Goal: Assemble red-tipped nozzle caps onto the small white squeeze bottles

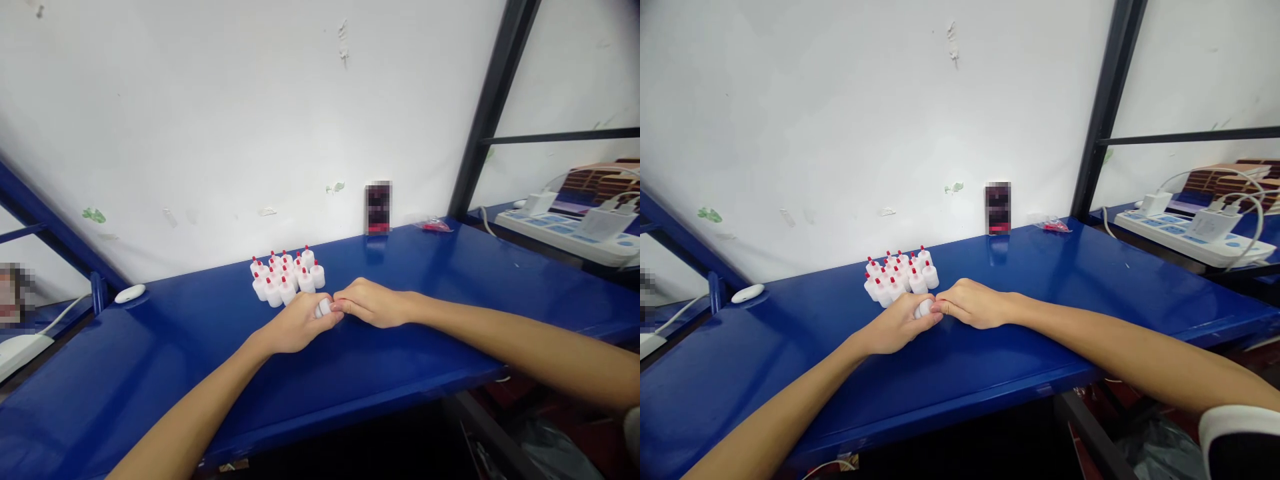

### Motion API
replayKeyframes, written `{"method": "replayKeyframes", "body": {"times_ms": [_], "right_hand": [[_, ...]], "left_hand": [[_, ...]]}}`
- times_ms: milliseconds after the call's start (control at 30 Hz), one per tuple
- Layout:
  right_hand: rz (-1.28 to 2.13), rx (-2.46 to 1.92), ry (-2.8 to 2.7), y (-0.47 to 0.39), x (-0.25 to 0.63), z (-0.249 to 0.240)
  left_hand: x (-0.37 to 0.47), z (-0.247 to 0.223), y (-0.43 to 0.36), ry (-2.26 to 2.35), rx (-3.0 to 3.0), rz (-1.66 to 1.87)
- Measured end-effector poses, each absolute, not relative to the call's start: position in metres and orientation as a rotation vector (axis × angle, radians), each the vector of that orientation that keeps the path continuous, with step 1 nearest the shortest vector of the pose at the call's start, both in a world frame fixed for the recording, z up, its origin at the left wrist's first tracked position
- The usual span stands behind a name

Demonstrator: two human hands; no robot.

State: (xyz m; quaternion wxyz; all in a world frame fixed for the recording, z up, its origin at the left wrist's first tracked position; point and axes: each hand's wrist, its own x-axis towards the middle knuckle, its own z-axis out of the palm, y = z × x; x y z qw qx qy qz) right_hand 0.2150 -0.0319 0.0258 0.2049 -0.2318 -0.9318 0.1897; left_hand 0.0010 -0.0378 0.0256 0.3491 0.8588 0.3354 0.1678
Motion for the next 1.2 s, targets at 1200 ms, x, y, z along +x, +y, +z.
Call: {"method": "replayKeyframes", "body": {"times_ms": [1200], "right_hand": [[0.290, -0.392, -2.445, -0.036, 0.215, 0.009]], "left_hand": [[-0.004, 0.026, -0.032, 0.513, 1.592, 0.247]]}}
